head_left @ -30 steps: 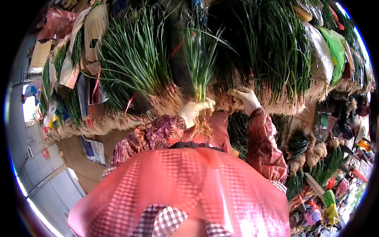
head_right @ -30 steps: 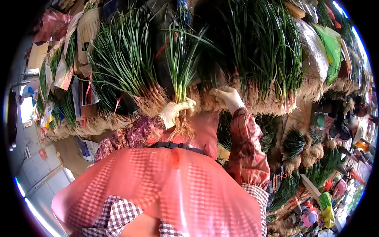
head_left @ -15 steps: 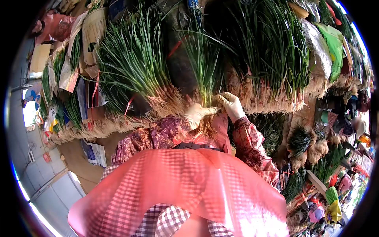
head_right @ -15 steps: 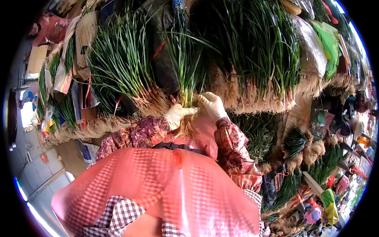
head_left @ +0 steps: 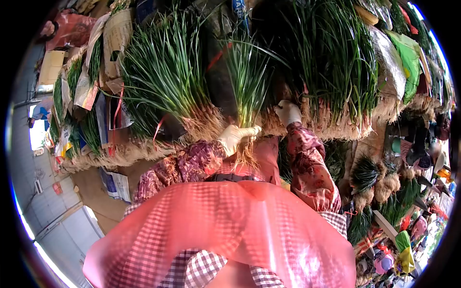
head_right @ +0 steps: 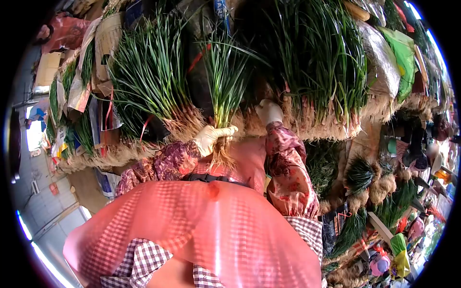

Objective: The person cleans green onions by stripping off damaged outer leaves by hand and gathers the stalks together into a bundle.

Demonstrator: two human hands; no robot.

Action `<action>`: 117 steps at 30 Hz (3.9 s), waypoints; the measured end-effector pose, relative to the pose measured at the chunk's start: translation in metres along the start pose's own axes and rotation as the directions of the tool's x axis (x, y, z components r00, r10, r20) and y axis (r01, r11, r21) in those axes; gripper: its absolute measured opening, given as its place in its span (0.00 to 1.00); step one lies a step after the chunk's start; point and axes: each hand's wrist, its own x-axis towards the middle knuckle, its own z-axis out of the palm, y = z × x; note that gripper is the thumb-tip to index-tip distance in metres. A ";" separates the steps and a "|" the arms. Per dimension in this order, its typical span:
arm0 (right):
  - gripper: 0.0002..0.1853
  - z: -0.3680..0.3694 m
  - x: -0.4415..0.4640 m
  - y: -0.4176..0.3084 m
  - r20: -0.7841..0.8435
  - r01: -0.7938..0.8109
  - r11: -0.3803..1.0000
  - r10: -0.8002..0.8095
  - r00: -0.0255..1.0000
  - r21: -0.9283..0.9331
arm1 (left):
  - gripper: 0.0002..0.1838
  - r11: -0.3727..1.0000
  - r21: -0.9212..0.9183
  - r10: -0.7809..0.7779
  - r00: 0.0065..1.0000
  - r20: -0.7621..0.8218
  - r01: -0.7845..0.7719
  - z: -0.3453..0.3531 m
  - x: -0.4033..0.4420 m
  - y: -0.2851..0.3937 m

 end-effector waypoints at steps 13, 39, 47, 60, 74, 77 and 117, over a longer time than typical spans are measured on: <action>0.12 -0.037 -0.072 -0.068 0.354 -0.363 -0.051 -0.131 0.926 0.930 | 0.09 0.924 -0.373 -0.008 0.980 0.201 0.084 0.010 0.006 -0.007; 0.11 -0.116 -0.218 0.056 0.516 -0.545 0.187 0.182 0.837 0.818 | 0.12 0.985 -0.140 0.134 0.968 0.214 -0.105 -0.002 0.016 -0.012; 0.18 -0.033 -0.157 0.060 -0.078 0.035 0.999 -0.032 0.996 0.042 | 0.13 0.960 -0.224 0.216 0.950 0.226 -0.165 0.013 -0.063 0.061; 0.18 -0.082 -0.047 0.023 -0.034 0.067 0.997 -0.068 0.997 -0.039 | 0.14 0.914 -0.383 0.162 0.986 0.038 -0.135 -0.018 -0.013 0.018; 0.04 -0.084 -0.114 -0.073 -0.531 0.509 0.840 -0.348 0.772 0.190 | 0.09 0.968 -0.171 0.174 0.983 -0.058 -0.181 0.018 0.024 -0.001; 0.10 -0.078 -0.125 -0.077 -0.338 0.406 0.712 -0.247 0.908 0.573 | 0.07 0.968 -0.146 0.207 0.978 -0.003 -0.206 0.013 0.019 0.000; 0.05 -0.087 -0.065 -0.050 0.246 -0.245 0.201 0.021 0.969 0.948 | 0.11 0.970 -0.237 0.081 0.987 0.136 -0.047 0.002 -0.001 0.018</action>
